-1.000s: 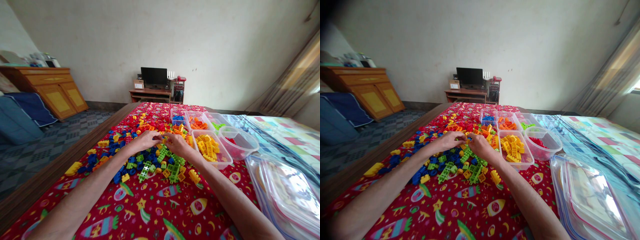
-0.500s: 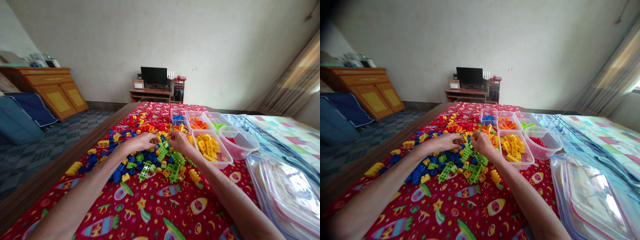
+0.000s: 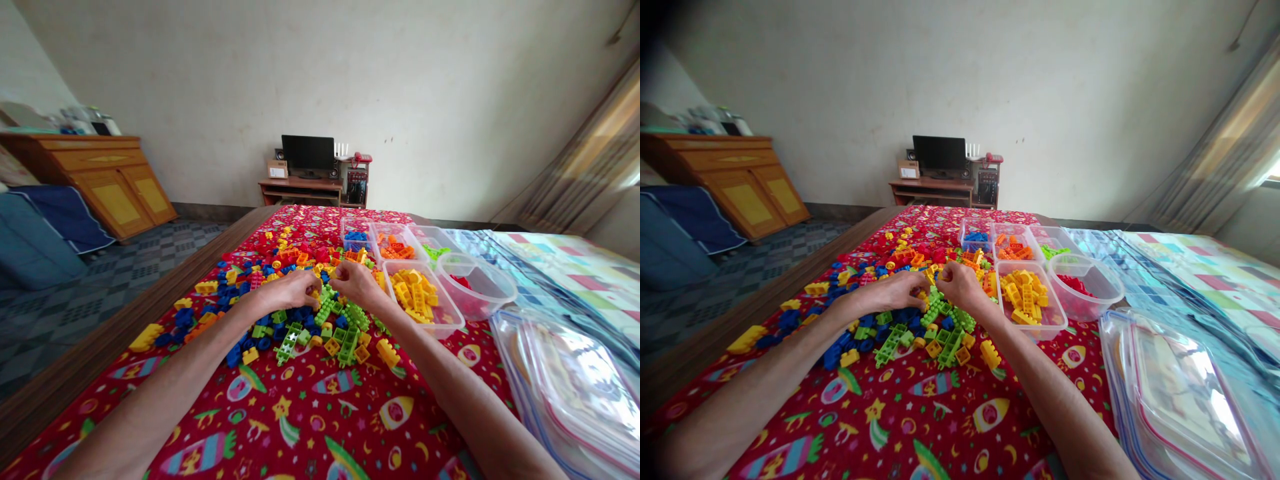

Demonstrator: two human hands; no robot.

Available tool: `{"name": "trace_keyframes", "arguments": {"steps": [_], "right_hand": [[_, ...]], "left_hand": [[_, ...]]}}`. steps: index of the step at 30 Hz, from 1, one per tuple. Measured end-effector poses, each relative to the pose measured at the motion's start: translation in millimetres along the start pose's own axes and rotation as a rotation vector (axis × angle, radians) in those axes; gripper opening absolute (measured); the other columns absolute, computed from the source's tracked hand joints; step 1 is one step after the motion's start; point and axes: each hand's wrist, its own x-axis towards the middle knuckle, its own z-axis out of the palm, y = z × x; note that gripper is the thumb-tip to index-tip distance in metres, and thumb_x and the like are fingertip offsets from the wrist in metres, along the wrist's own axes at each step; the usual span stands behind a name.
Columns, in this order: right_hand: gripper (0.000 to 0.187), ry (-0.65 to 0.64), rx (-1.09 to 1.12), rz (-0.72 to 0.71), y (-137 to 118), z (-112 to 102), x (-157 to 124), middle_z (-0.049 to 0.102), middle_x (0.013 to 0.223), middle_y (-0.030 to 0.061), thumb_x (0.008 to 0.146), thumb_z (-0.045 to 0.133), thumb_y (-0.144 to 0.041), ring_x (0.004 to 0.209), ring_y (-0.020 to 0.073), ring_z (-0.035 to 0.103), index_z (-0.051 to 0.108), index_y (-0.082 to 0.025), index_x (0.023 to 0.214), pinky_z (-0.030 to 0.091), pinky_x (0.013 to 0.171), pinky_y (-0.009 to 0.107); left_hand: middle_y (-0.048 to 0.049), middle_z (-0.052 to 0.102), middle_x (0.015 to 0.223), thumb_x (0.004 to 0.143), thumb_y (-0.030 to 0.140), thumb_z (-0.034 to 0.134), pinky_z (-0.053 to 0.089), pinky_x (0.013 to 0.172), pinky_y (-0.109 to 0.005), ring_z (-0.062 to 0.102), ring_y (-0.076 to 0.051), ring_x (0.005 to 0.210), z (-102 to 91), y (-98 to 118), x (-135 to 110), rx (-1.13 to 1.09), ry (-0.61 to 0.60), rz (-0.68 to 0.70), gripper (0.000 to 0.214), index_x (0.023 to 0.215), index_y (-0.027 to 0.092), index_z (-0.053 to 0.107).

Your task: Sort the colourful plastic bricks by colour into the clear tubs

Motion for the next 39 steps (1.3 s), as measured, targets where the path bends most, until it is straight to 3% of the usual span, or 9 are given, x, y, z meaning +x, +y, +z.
{"name": "trace_keyframes", "arguments": {"steps": [4, 8, 12, 17, 25, 28, 32, 35, 39], "right_hand": [[0.021, 0.002, 0.12, 0.115, 1.1, 2.9, 0.1, 0.046, 0.051, -0.0091, 0.06, 0.057, -0.009, 0.05, 0.009, 0.044, 0.042, -0.022, 0.069, 0.031, 0.05, 0.021], [0.026, -0.148, 0.57, 0.337, -1.9, 8.2, -3.1, 0.053, 0.052, -0.0083, 0.067, 0.051, -0.008, 0.049, 0.01, 0.05, 0.045, -0.022, 0.088, 0.037, 0.048, 0.019], [0.004, -0.269, 1.098, 0.525, -4.0, 17.7, -3.8, 0.057, 0.059, -0.0034, 0.084, 0.049, -0.022, 0.051, 0.009, 0.055, 0.049, -0.019, 0.086, 0.042, 0.048, 0.018], [0.025, -0.195, 1.394, 0.577, 0.4, 29.3, -0.9, 0.055, 0.057, -0.0054, 0.09, 0.05, -0.04, 0.042, 0.0057, 0.046, 0.051, -0.018, 0.079, 0.043, 0.045, 0.018], [0.03, -0.065, 1.556, 0.509, 1.7, 29.3, 1.9, 0.056, 0.055, -0.0034, 0.086, 0.055, -0.044, 0.047, 0.0075, 0.052, 0.054, -0.017, 0.071, 0.044, 0.046, 0.018], [0.027, -0.048, 1.544, 0.506, 4.2, 29.7, 3.3, 0.052, 0.054, -0.0047, 0.082, 0.058, -0.042, 0.045, 0.0059, 0.048, 0.055, -0.017, 0.075, 0.038, 0.04, 0.015], [0.02, -0.053, 1.488, 0.443, 4.1, 28.1, 1.5, 0.053, 0.057, -0.0052, 0.067, 0.069, -0.026, 0.043, 0.003, 0.044, 0.053, -0.016, 0.074, 0.022, 0.032, 0.011], [0.023, -0.094, 1.395, 0.42, -0.3, 24.6, -1.9, 0.053, 0.057, -0.0048, 0.06, 0.07, -0.02, 0.042, 0.0032, 0.044, 0.051, -0.016, 0.073, 0.013, 0.03, 0.011], [0.024, -0.027, 1.326, 0.453, -5.3, 20.5, -4.0, 0.051, 0.055, -0.0061, 0.059, 0.07, -0.019, 0.041, 0.0037, 0.045, 0.051, -0.016, 0.074, 0.014, 0.03, 0.011]], "left_hand": [[-0.0007, 0.068, 0.08, 0.07, 0.038, 0.063, 0.043, 0.063, -0.023, 0.061, -0.017, 0.074, -12.0, -9.7, 0.1, -0.068, 0.112, -0.073, 0.026, 0.087, 0.019, 0.069], [-0.0029, 0.068, 0.084, 0.071, 0.04, 0.064, 0.045, 0.072, -0.027, 0.062, -0.019, 0.079, -17.3, -11.3, 2.1, -0.092, 0.373, -0.061, 0.026, 0.084, 0.017, 0.068], [-0.003, 0.067, 0.087, 0.077, 0.03, 0.062, 0.047, 0.073, -0.027, 0.062, -0.017, 0.079, -9.0, 7.8, 5.4, -0.154, 0.497, 0.047, 0.017, 0.086, 0.016, 0.065], [-0.0044, 0.064, 0.091, 0.077, 0.014, 0.059, 0.05, 0.079, -0.029, 0.062, -0.018, 0.085, 7.7, 35.8, 6.9, -0.139, 0.521, 0.185, 0.01, 0.087, 0.016, 0.062], [-0.0081, 0.062, 0.109, 0.091, 0.014, 0.038, 0.05, 0.09, -0.034, 0.06, -0.019, 0.102, 17.3, 38.8, 8.9, -0.129, 0.577, 0.233, 0.027, 0.114, 0.018, 0.051], [-0.0105, 0.057, 0.122, 0.095, 0.02, 0.034, 0.046, 0.098, -0.036, 0.055, -0.02, 0.114, 15.9, 42.2, 5.8, -0.112, 0.604, 0.25, 0.032, 0.125, 0.017, 0.044], [-0.0115, 0.051, 0.131, 0.097, 0.03, 0.033, 0.04, 0.106, -0.04, 0.047, -0.022, 0.123, 10.2, 42.9, 0.9, -0.08, 0.638, 0.199, 0.037, 0.13, 0.017, 0.04], [-0.0112, 0.052, 0.129, 0.098, 0.032, 0.028, 0.04, 0.105, -0.04, 0.048, -0.021, 0.122, 8.9, 31.3, 3.5, -0.077, 0.63, 0.156, 0.037, 0.127, 0.016, 0.043], [-0.0118, 0.056, 0.12, 0.098, 0.034, 0.025, 0.04, 0.104, -0.042, 0.049, -0.022, 0.118, 18.1, 4.4, 11.2, -0.015, 0.607, 0.127, 0.038, 0.117, 0.015, 0.051]]}}
